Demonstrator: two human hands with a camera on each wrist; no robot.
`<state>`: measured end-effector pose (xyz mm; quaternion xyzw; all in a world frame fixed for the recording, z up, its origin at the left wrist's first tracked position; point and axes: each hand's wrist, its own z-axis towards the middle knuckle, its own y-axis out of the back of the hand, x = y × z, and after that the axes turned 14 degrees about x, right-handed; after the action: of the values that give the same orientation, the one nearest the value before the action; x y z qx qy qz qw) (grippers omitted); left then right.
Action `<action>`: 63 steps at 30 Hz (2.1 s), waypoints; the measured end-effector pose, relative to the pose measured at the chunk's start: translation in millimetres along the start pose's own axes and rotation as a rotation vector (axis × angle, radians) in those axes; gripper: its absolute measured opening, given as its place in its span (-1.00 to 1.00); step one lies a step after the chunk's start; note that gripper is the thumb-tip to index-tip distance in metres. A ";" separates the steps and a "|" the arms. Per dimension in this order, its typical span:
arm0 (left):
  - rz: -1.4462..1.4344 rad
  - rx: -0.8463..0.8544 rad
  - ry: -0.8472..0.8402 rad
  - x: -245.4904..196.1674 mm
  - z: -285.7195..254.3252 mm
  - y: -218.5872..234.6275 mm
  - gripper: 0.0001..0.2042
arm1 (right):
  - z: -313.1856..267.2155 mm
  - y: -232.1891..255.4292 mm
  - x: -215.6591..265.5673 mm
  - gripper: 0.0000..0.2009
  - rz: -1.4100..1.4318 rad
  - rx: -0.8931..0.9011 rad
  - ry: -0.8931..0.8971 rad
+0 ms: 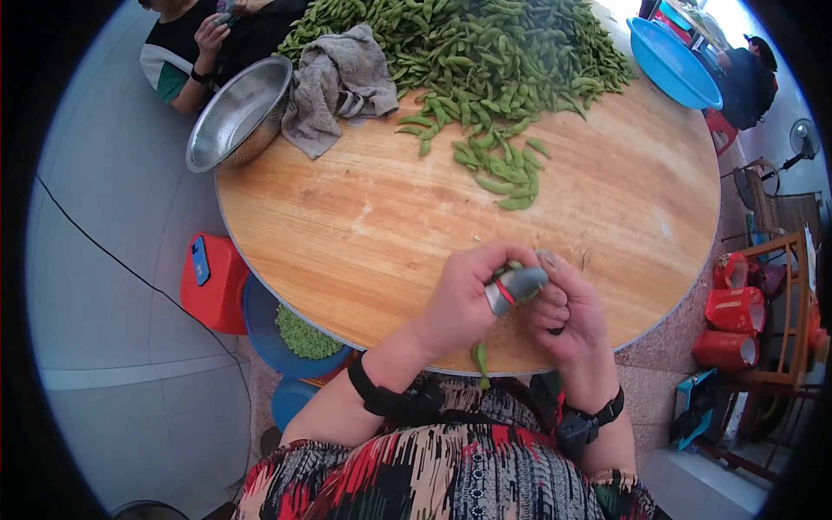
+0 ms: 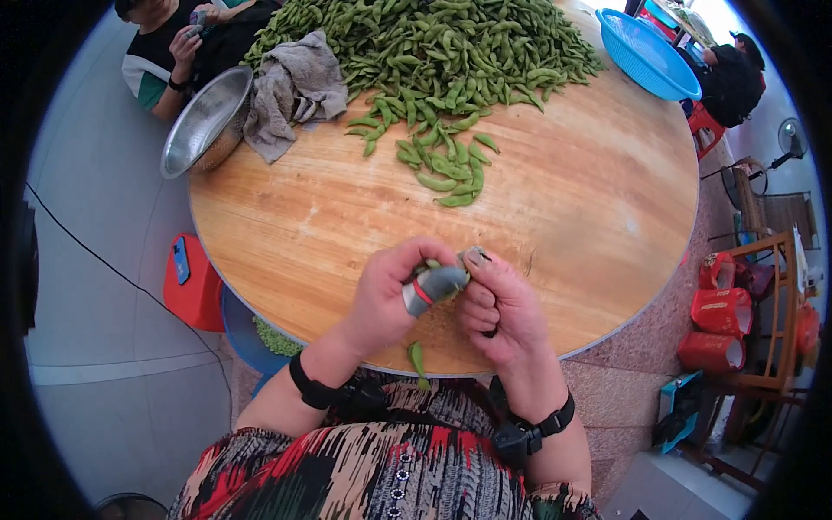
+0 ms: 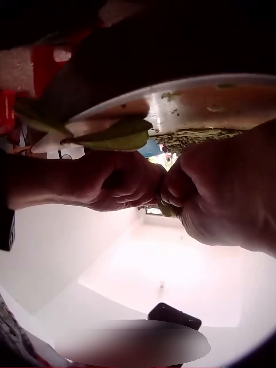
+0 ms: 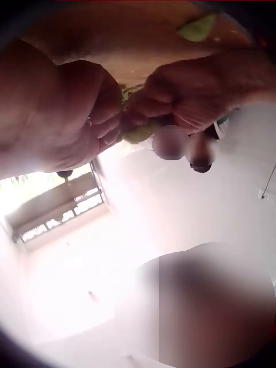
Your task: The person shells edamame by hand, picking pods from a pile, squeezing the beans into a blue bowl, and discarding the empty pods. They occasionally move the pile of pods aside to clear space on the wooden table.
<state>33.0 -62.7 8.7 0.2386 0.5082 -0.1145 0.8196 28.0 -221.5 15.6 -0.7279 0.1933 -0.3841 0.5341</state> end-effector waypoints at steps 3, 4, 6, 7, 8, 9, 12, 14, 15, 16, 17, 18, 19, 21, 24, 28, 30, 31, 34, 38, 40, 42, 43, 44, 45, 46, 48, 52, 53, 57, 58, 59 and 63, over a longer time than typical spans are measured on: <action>-0.705 -0.043 0.299 -4.2 -0.7 2.8 -0.83 | 5.1 -13.4 0.9 -0.88 -0.299 -0.107 0.091; -0.974 -0.028 0.296 -3.2 0.1 4.6 -0.81 | 6.6 -16.8 2.1 -0.88 -0.486 -0.136 0.130; -1.245 -0.012 0.291 -0.5 0.2 6.7 -0.80 | 9.8 -21.3 4.8 -0.88 -0.611 -0.152 0.160; -1.268 0.009 0.296 1.2 0.0 7.7 -0.81 | 12.2 -23.5 6.3 -0.88 -0.738 -0.165 0.190; -1.290 0.029 0.299 1.9 0.1 9.1 -0.82 | 14.4 -25.2 9.2 -0.88 -0.742 -0.164 0.189; -1.289 0.030 0.296 1.9 0.8 8.9 -0.82 | 15.4 -25.3 14.1 -0.88 -0.749 -0.191 0.225; -1.106 -0.129 0.362 3.1 2.4 8.4 -0.84 | 4.0 -25.4 47.2 -0.86 -1.057 -0.046 0.014; -1.045 -0.421 0.348 2.0 4.1 13.4 -0.87 | 8.1 -47.2 65.1 -0.82 -1.506 0.261 -0.464; -1.042 -0.405 0.351 1.7 5.0 14.2 -0.87 | 18.9 -42.5 63.6 -0.82 -1.504 0.251 -0.450; -1.072 -0.420 0.343 2.3 5.6 14.6 -0.88 | 32.5 -29.5 59.3 -0.81 -1.798 0.087 -0.199; -1.102 -0.439 0.336 2.8 5.4 14.6 -0.89 | 44.5 -19.4 56.9 -0.80 -2.064 -0.093 0.073; -1.098 -0.433 0.334 3.4 5.0 15.0 -0.89 | 54.4 -17.3 58.4 -0.78 -2.215 -0.151 0.168; -1.100 -0.437 0.341 4.2 4.0 16.0 -0.89 | 55.9 -17.3 54.7 -0.78 -2.214 -0.151 0.175; -1.096 -0.441 0.347 6.1 1.9 18.3 -0.89 | 56.3 -20.3 44.8 -0.78 -2.489 -0.286 -0.043; -1.103 -0.461 0.334 7.4 1.9 15.5 -0.86 | 42.5 -19.4 40.3 -0.80 -2.458 -0.233 -0.084; -1.034 -0.373 0.357 7.2 1.3 11.8 -0.78 | 39.5 -16.1 35.7 -0.81 -2.363 -0.368 -0.030; -1.040 -0.341 0.383 8.8 2.8 9.4 -0.76 | 35.8 -10.0 34.5 -0.79 -2.316 -0.329 0.219; -1.064 -0.291 0.385 9.7 2.7 7.9 -0.76 | 32.7 -11.0 32.5 -0.79 -2.313 -0.326 0.219; -1.055 -0.220 0.379 12.7 -1.7 6.1 -0.80 | 21.0 -23.7 23.3 -0.76 -1.466 -0.201 -0.030; -0.879 -0.294 0.344 9.0 -2.2 1.5 -0.89 | 6.8 -26.0 16.8 -0.74 -1.043 -0.162 -0.122; -0.835 -0.299 0.341 6.9 -1.4 2.0 -0.91 | 2.2 -24.3 14.9 -0.74 -0.871 -0.114 -0.142; -0.792 -0.302 0.337 4.8 -0.5 2.0 -0.92 | -1.0 -25.2 12.9 -0.76 -0.786 -0.067 -0.126; -0.727 -0.302 0.327 3.8 0.3 1.2 -0.91 | -1.8 -25.3 13.4 -0.76 -0.784 -0.066 -0.126; -0.662 -0.300 0.317 2.9 1.0 0.8 -0.91 | -2.6 -25.1 14.6 -0.77 -0.721 -0.037 -0.138; -0.661 -0.299 0.318 2.0 1.4 0.9 -0.91 | -3.3 -24.5 15.6 -0.78 -0.659 -0.009 -0.149; -0.631 -0.299 0.318 1.3 1.7 1.0 -0.91 | -4.0 -23.2 16.1 -0.78 -0.658 -0.009 -0.149; -0.600 -0.299 0.321 3.5 1.5 0.0 -0.91 | -4.9 -20.2 16.2 -0.80 -0.635 0.026 -0.156; -0.333 -0.269 0.350 1.2 0.2 0.8 -0.90 | -3.0 -19.1 16.4 -0.83 -0.694 -0.018 -0.189; -0.201 -0.227 0.399 -1.7 1.7 2.0 -0.91 | -3.2 -18.0 16.7 -0.85 -0.815 -0.032 -0.178; -0.597 -0.179 0.337 -0.7 1.2 1.2 -0.91 | -2.9 -21.3 11.9 -0.87 -0.996 -0.059 -0.100; -0.747 -0.113 0.337 0.2 -0.1 3.1 -0.91 | -4.1 -21.3 12.4 -0.87 -0.996 -0.058 -0.100; -0.897 -0.046 0.335 0.8 -1.2 4.8 -0.90 | -5.8 -21.3 13.4 -0.87 -0.748 -0.026 -0.144; -0.912 0.065 0.298 3.7 -2.7 8.1 -0.88 | -11.6 -20.0 12.8 -0.86 -0.291 0.064 -0.231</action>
<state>36.1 -54.2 6.6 0.0307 0.6692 -0.4425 0.5962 24.6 -230.5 40.1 -0.7702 0.0111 -0.3768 0.5145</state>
